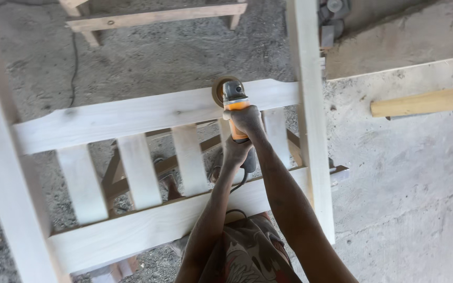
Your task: The person uses an electric sander to smooth the surfaces of a white wooden chair frame. They systematically sand the horizontal rails and vertical slats, moving the tool back and forth along the grain.
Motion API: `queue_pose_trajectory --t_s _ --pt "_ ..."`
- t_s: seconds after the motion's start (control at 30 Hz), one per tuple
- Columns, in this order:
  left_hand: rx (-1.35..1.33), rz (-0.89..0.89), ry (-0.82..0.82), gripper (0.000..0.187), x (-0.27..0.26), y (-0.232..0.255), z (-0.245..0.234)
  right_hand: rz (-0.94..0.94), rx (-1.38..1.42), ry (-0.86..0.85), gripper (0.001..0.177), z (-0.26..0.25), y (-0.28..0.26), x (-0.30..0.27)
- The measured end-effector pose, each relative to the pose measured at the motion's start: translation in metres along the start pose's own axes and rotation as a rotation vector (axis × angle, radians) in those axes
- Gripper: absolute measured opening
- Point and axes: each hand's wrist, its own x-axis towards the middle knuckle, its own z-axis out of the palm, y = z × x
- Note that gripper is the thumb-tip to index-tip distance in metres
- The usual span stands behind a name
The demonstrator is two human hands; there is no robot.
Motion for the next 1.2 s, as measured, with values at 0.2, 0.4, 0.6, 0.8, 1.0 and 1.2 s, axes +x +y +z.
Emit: queue_pose_trajectory --t_s 0.2,0.4,0.6,0.8,1.0,1.2 --pt "0.122 -0.059 -0.023 0.045 0.019 -0.015 0.084 0.084 0.001 0.009 0.060 -0.076 0.048 0.028" --pt "0.048 -0.002 -0.074 0.040 0.037 -0.037 0.140 0.086 0.028 0.031 0.066 -0.114 0.084 0.064" --pt "0.063 0.027 -0.071 0.039 0.043 -0.052 0.166 0.066 0.071 0.086 0.062 -0.123 0.124 0.092" --pt "0.213 -0.005 -0.050 0.041 0.021 -0.052 0.173 -0.113 0.088 0.169 0.055 -0.127 0.141 0.083" --pt "0.186 0.014 -0.316 0.052 -0.058 -0.074 0.113 -0.236 0.638 -0.079 0.028 -0.123 0.157 -0.001" --pt "0.665 -0.085 -0.661 0.052 -0.151 -0.072 0.036 -0.446 0.756 -0.218 0.024 -0.098 0.142 -0.093"
